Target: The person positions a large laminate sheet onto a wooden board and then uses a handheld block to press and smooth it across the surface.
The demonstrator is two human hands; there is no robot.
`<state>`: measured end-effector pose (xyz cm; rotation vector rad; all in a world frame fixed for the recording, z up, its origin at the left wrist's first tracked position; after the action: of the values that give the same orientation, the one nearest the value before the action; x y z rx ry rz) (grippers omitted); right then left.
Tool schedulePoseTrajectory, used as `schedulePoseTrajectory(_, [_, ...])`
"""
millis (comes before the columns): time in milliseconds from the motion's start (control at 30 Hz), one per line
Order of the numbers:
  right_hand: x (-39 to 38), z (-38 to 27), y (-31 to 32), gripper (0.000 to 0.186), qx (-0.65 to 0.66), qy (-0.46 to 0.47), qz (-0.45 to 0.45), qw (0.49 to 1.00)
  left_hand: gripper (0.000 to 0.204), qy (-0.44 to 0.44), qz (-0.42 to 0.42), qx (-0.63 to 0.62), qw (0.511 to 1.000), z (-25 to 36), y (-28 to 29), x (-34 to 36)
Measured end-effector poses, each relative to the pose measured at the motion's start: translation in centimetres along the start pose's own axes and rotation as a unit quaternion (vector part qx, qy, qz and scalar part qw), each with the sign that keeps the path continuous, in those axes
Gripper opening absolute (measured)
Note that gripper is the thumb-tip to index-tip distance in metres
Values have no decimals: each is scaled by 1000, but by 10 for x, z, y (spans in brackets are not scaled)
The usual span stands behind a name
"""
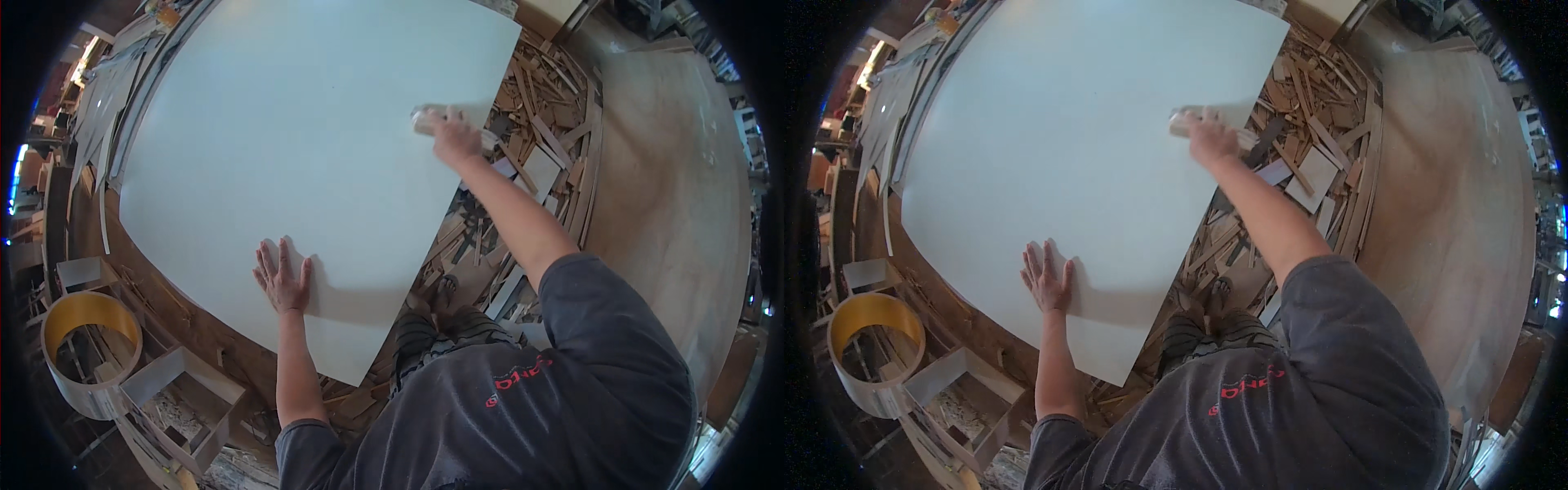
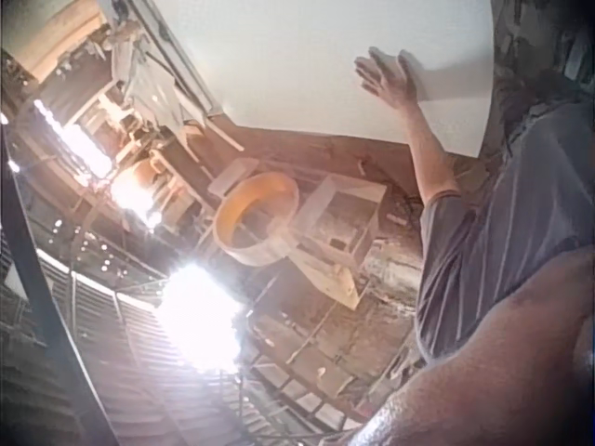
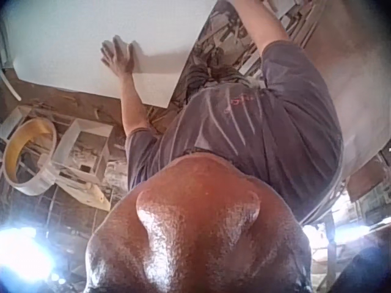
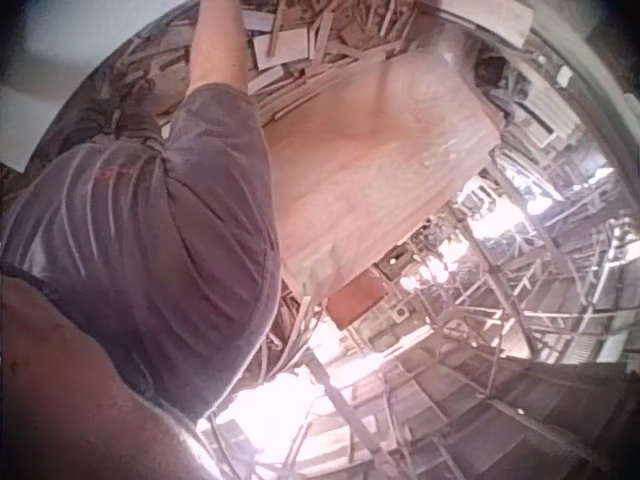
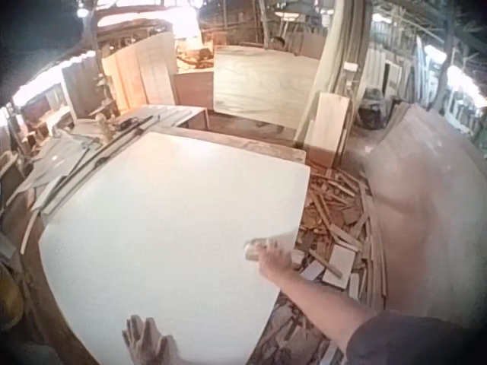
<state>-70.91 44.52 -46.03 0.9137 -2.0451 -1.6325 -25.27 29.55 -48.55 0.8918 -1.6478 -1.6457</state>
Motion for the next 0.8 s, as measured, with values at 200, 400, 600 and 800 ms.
schedulePoseTrajectory(200, [51, 28, 14, 58, 0, -72, 5, 997, 77, -8, -9, -14, 1000, -1, 6, 4])
schedulePoseTrajectory(400, [-136, -113, -61, 53, 16, 218, 3, 976, 78, 21, -9, -46, 999, -6, 5, 1])
schedulePoseTrajectory(600, [-32, -49, -19, 58, 41, 69, -56, 995, 79, 166, -41, -40, 985, 35, -2, 54])
schedulePoseTrajectory(800, [159, 20, 28, 46, -20, 26, 2, 999, 79, 272, -46, -7, 961, 75, -5, 135])
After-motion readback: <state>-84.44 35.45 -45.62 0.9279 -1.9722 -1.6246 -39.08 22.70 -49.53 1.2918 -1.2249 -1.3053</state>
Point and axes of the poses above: each hand's wrist, its own x-axis towards the middle knuckle, its own y-axis out of the back of the hand, z = x × y, the point moved 9 cm from there along x, towards the middle knuckle, and after that the axes turned 7 degrees about x, right-handed, at the moved point
